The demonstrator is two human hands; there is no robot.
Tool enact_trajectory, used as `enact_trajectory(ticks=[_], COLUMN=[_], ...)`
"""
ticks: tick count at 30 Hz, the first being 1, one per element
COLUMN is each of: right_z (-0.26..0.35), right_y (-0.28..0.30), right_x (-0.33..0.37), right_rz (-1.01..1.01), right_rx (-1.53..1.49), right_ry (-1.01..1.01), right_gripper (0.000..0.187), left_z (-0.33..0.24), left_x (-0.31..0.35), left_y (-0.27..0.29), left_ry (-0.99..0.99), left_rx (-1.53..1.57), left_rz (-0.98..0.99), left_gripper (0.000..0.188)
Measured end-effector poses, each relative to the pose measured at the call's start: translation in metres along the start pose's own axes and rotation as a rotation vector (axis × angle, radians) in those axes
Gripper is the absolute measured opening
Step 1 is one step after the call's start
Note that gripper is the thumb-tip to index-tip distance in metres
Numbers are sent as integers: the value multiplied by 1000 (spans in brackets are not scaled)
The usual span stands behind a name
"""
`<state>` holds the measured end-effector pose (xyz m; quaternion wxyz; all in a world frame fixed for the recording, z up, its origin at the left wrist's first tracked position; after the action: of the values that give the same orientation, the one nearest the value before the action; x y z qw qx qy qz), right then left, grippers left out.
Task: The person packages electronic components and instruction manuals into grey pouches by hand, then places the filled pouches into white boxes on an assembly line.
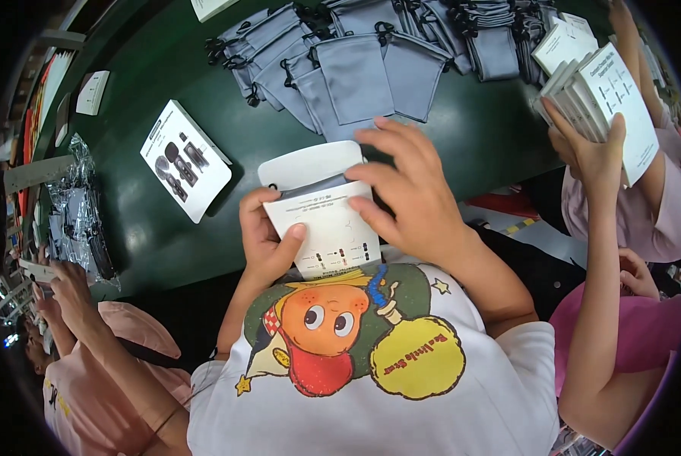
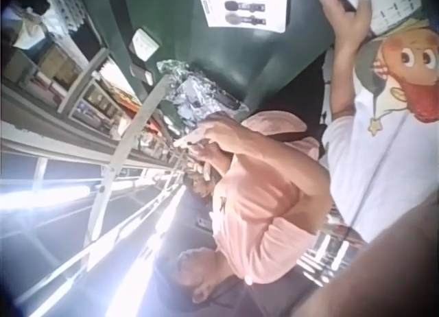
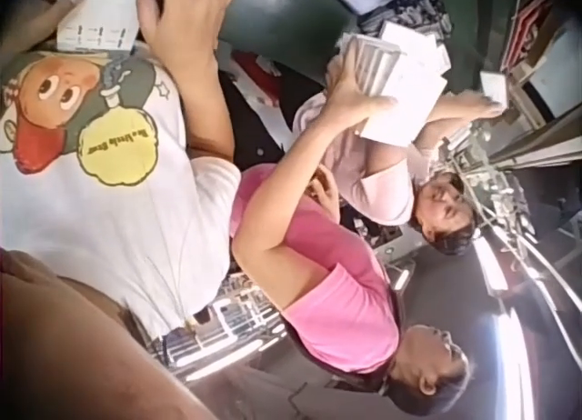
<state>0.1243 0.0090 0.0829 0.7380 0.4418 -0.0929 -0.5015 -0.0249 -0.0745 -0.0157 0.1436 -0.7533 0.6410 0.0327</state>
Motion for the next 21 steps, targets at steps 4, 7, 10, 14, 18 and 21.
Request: enact_trajectory(ticks=[4,7,10,14,18,21], right_z=[-30,-58,-59,-52,-43,-53], right_y=[-7,-47,-58,-61,-58,-66], right_x=[9,33,33,23,13,17], right_rz=[-58,122,142,160,163,106], right_rx=[-386,-870,-897,-864,-716,-829], right_ry=[-267,-628,-602,-529,-445,-492], right_gripper=[18,12,7,5,9,7], left_z=[-5,-5,-10,-14,-10,-5], left_x=[-4,-7,-9,-11,-11,-12], left_y=[-2,-4,-4,-2,6,13], left_ry=[-54,-79,-111,-118,-4,63], left_rx=[-32,-78,-200,-302,-209,-81], left_rz=[-4,-57,-29,-40,-182,-323], left_gripper=[47,40,34,26,20,19])
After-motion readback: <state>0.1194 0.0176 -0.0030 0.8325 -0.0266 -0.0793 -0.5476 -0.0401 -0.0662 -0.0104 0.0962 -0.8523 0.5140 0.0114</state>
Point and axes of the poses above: each hand's wrist, its own x-axis away from the middle knuckle, its own y-axis out of the back of the hand, z = x × y, the point moved 9 cm from there along -x, towards the middle knuckle, and after that the axes turned 13 degrees about -y, right-handed, at the moved point
